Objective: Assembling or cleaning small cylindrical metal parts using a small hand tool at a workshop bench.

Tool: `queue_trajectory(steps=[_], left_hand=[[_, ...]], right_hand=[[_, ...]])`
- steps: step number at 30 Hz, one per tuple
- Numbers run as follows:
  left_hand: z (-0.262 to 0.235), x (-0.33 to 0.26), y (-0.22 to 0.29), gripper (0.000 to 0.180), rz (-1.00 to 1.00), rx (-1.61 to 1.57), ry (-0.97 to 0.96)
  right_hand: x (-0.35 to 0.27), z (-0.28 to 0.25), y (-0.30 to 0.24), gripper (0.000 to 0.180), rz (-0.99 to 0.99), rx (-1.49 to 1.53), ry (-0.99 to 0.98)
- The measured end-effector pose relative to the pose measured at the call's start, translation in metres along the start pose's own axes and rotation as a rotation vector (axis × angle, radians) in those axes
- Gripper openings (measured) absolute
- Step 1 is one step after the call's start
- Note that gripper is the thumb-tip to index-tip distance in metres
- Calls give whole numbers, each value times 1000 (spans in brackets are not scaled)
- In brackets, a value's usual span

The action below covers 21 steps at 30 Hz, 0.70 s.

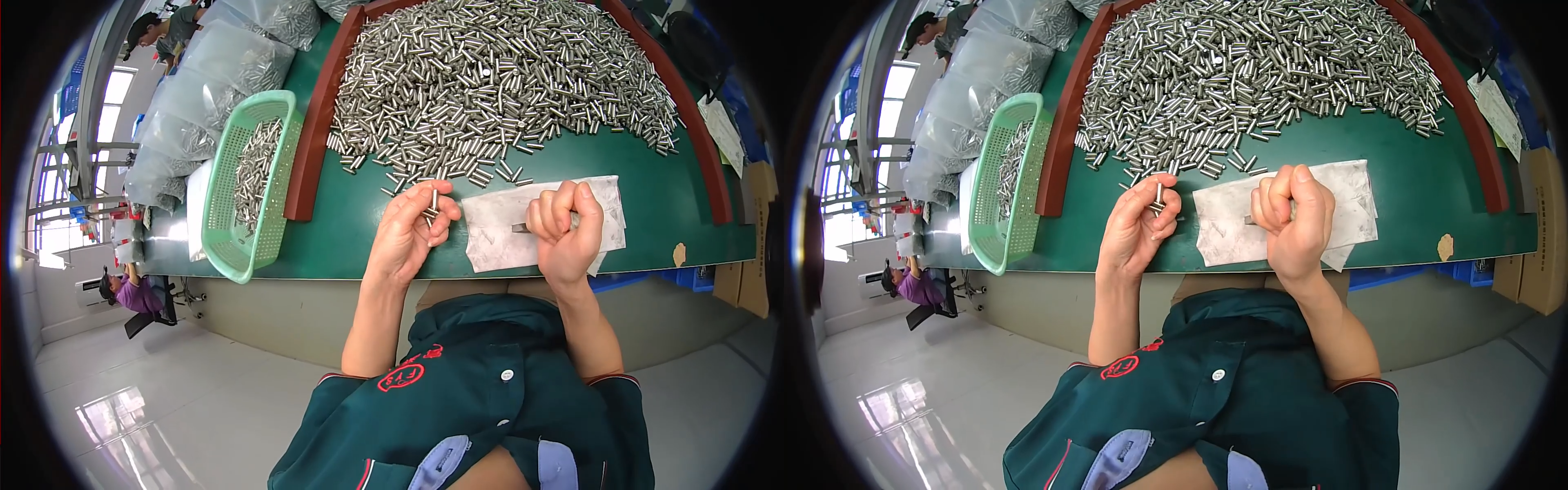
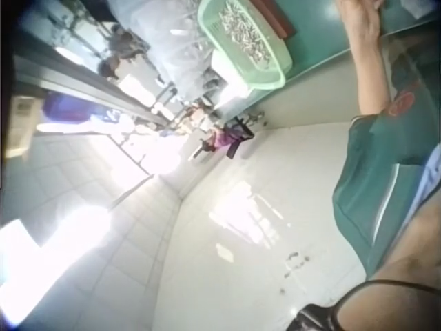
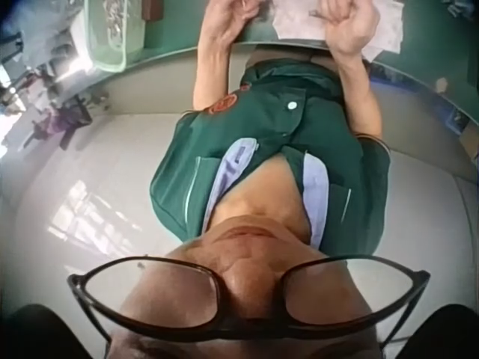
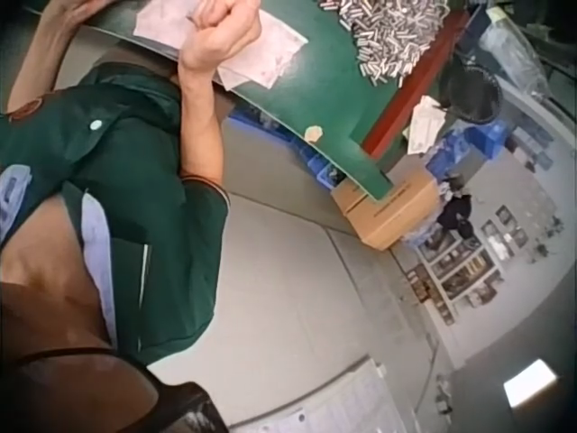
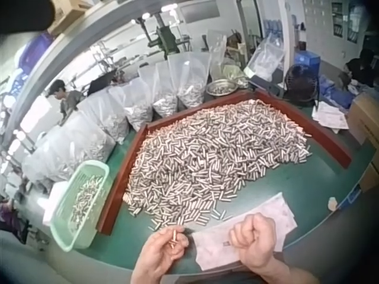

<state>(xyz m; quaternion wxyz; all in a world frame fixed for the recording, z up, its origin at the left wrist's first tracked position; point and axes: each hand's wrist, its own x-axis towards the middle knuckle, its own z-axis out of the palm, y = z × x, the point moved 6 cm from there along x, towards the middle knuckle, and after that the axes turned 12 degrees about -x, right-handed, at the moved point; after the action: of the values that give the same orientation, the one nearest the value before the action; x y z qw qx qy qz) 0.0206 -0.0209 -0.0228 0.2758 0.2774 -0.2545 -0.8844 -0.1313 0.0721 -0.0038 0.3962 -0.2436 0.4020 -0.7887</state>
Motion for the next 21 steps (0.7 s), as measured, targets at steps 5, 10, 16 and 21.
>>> queue_trajectory(steps=[5,10,16,21], left_hand=[[-17,-6,22,25,163,-67,-63],[-6,-13,42,6,483,1036,245],[16,-7,41,11,752,1524,129],[32,-3,37,7,795,1765,-88]], right_hand=[[0,1,-1,40,8,-1,7],[1,0,-1,40,10,6,9],[0,1,0,41,12,8,15],[-1,1,-2,41,19,11,14]])
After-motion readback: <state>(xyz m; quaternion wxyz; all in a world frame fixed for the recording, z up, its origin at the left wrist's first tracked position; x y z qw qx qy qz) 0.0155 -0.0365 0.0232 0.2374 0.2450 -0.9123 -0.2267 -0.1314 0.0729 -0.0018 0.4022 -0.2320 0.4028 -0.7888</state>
